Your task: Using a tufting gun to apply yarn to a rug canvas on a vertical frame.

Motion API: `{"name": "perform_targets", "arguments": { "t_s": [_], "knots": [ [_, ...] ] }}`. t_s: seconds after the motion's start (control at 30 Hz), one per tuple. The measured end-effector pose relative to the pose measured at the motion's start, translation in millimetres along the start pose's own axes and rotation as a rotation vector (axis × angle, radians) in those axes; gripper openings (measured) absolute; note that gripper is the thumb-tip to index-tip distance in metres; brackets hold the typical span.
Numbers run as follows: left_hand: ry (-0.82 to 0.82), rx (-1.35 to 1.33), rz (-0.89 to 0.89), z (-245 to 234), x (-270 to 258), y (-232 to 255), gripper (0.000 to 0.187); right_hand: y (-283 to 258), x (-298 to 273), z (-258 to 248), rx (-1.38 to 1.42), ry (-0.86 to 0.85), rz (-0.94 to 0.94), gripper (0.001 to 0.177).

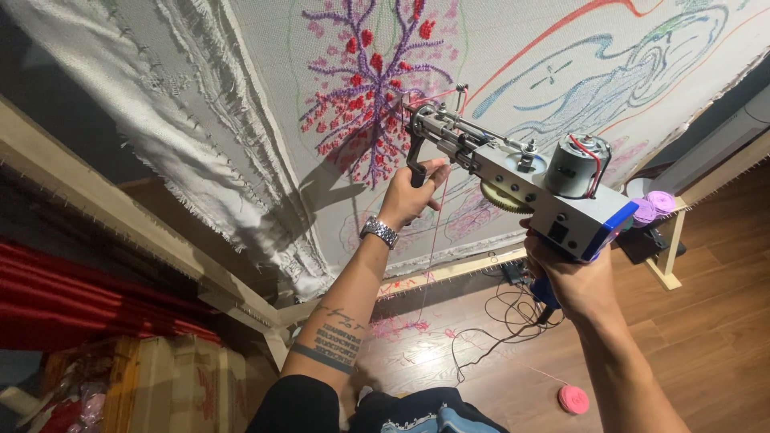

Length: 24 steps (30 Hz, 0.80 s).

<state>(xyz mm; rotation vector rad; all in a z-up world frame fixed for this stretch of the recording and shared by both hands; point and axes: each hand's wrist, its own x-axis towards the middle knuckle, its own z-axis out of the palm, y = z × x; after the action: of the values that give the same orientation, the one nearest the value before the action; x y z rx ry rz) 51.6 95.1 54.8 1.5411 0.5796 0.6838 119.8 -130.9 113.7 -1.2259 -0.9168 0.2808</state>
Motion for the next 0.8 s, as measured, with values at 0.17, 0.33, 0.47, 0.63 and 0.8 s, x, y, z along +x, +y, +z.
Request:
{"name": "perform_targets", "arguments": {
  "t_s": [0.17, 0.33, 0.47, 0.63, 0.8],
  "knots": [
    [0.008, -0.009, 0.003, -4.5, -3.0, 2.9, 0.044, 0.9, 0.8, 5.9, 0.071, -0.007, -0.023, 0.007],
    [0.001, 0.0, 0.001, -6.1, -0.6, 2.1, 0.047, 1.0, -0.1, 6.3, 0.07, -0.008, 0.008, 0.008],
    [0.003, -0.002, -0.005, -6.8, -4.5, 6.5, 0.046, 1.8, -2.5, 4.7, 0.069, -0.004, 0.048, 0.011],
    [-0.004, -0.005, -0.013, -8.6, -5.4, -0.1, 0.047, 5.0, -7.1, 4.0, 0.069, 0.0, 0.088, 0.014],
    [-0.019, -0.006, -0.018, -5.3, 12.0, -27.0, 0.045, 7.6, -11.4, 2.6, 0.069, 0.006, 0.125, 0.018]
  ]
}}
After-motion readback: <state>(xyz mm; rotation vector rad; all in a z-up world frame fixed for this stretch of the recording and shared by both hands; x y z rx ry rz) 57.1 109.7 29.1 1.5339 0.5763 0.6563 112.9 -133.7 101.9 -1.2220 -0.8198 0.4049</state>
